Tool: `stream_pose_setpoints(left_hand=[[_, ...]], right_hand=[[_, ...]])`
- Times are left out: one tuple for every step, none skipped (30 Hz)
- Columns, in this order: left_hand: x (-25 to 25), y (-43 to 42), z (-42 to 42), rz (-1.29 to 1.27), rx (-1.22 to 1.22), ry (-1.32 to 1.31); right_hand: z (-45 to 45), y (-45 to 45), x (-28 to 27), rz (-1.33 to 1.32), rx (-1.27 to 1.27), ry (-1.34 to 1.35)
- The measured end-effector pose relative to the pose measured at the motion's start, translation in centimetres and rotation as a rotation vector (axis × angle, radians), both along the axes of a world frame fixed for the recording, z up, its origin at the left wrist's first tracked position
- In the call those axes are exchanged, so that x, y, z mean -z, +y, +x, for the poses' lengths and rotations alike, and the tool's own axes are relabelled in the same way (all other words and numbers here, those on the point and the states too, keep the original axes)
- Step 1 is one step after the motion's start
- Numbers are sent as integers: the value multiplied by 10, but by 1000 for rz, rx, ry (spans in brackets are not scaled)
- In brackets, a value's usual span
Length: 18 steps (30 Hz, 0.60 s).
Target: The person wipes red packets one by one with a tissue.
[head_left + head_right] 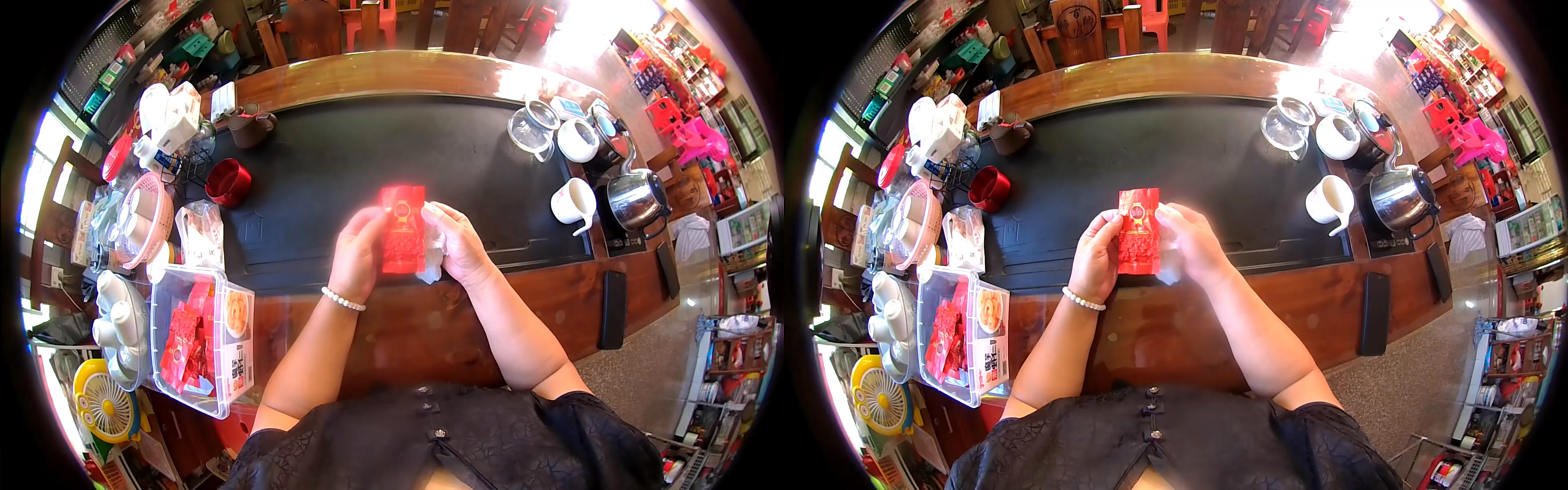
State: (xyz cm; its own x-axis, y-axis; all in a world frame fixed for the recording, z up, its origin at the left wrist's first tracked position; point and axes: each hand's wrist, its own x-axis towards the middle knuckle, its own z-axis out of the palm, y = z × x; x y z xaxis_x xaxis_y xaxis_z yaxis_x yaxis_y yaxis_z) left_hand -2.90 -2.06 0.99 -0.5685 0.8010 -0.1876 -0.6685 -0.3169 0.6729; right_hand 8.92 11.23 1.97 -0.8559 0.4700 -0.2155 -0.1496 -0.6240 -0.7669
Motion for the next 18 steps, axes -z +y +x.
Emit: stream_pose_setpoints(left_hand=[[1,0,0,3,-3,2],[2,0,0,6,-7,4],[2,0,0,11,-8,4],[2,0,-1,16,-9,4],[3,0,-1,21,-11,5],[3,0,-1,21,-12,5],[4,0,-1,22,-14,5],[5,0,-1,22,-15,5],[4,0,-1,18,-14,9],[2,0,0,15,-13,13],[1,0,0,12,-11,17],[1,0,0,12,-11,19],[2,0,-1,12,-10,20],[3,0,-1,12,-10,22],[3,0,-1,14,-12,23],[2,0,0,16,-14,23],[1,0,0,18,-16,24],[1,0,0,18,-15,23]], right_hand=[[0,-1,-2,3,3,-6],[0,-1,-4,6,6,-11],[0,-2,-4,8,9,-17],[0,-1,-4,9,5,-13],[0,-1,-2,10,0,-9],[0,0,-1,10,-4,-5],[0,0,-1,6,-7,-2],[0,-1,-1,2,-10,0],[0,-1,-1,-2,-13,2],[0,-1,-2,5,-11,-4],[0,-1,-3,11,-8,-10],[0,-1,-3,18,-6,-17],[0,-1,-2,20,-7,-17],[0,0,-1,21,-8,-16],[0,0,0,22,-10,-16],[0,0,0,22,-11,-15],[0,0,0,22,-12,-14],[0,0,0,22,-13,-13]])
